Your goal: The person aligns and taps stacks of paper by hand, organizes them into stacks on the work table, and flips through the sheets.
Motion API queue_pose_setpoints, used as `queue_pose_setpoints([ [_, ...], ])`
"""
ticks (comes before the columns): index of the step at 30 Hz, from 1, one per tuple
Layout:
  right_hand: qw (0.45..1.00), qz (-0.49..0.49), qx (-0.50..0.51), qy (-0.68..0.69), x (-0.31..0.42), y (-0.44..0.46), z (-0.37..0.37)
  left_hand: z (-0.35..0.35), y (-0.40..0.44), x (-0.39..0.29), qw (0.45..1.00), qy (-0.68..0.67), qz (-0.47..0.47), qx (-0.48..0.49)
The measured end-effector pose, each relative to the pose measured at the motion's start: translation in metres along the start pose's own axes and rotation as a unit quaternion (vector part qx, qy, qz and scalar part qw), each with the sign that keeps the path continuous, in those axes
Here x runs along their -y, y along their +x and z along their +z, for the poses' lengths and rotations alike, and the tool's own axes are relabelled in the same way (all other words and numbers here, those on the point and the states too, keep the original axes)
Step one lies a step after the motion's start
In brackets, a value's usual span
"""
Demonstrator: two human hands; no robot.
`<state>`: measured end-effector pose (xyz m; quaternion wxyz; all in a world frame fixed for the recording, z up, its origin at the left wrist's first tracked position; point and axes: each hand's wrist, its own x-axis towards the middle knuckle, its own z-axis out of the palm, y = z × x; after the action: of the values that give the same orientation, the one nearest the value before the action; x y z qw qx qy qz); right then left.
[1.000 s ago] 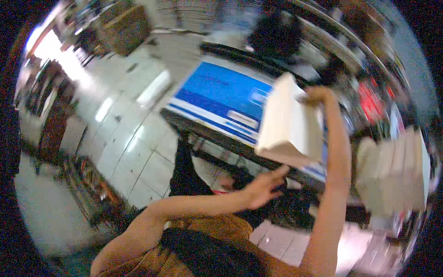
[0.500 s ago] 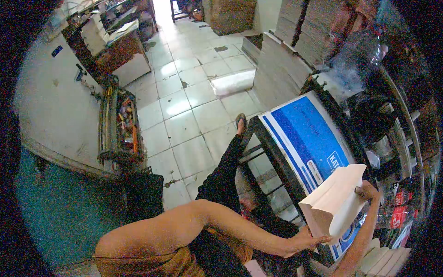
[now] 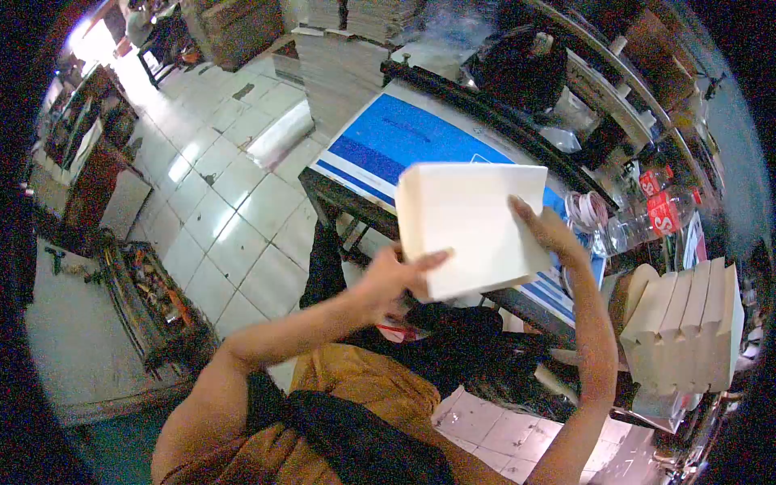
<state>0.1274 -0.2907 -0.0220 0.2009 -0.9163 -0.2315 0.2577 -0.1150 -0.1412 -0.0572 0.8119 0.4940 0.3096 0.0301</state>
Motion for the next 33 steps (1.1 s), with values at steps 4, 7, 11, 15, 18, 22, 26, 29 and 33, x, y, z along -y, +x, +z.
queue_pose_setpoints([
  [4,0.989,0.03,0.019,0.142,-0.002,0.008,0.027,-0.078,0.08,-0.046,0.992,0.094,0.026,0.078],
  [7,0.958,-0.032,0.066,0.277,0.036,0.005,0.053,-0.119,0.132,-0.116,0.983,0.106,0.024,0.151],
  [11,0.938,-0.065,0.083,0.331,0.086,0.009,0.072,-0.169,0.218,-0.176,0.961,0.219,0.075,0.152],
  [15,0.942,-0.108,-0.241,0.208,0.094,0.045,0.059,-0.179,0.22,-0.202,0.931,0.347,0.068,0.089],
  [18,0.913,-0.17,-0.313,0.2,0.107,0.058,0.041,-0.197,0.233,-0.192,0.876,0.467,0.117,-0.029],
  [22,0.945,-0.176,-0.089,0.26,0.102,0.091,0.029,-0.17,0.19,-0.137,0.809,0.261,0.391,-0.352],
  [26,0.953,-0.159,-0.125,0.225,0.111,0.084,0.032,-0.122,0.124,-0.061,0.972,-0.114,0.176,-0.105],
  [29,0.951,-0.167,-0.148,0.214,0.111,0.084,0.038,-0.097,0.121,-0.057,0.975,-0.146,0.154,-0.066],
  [33,0.951,-0.172,-0.212,0.146,0.113,0.067,0.054,-0.077,0.128,-0.066,0.962,-0.224,0.147,-0.047],
])
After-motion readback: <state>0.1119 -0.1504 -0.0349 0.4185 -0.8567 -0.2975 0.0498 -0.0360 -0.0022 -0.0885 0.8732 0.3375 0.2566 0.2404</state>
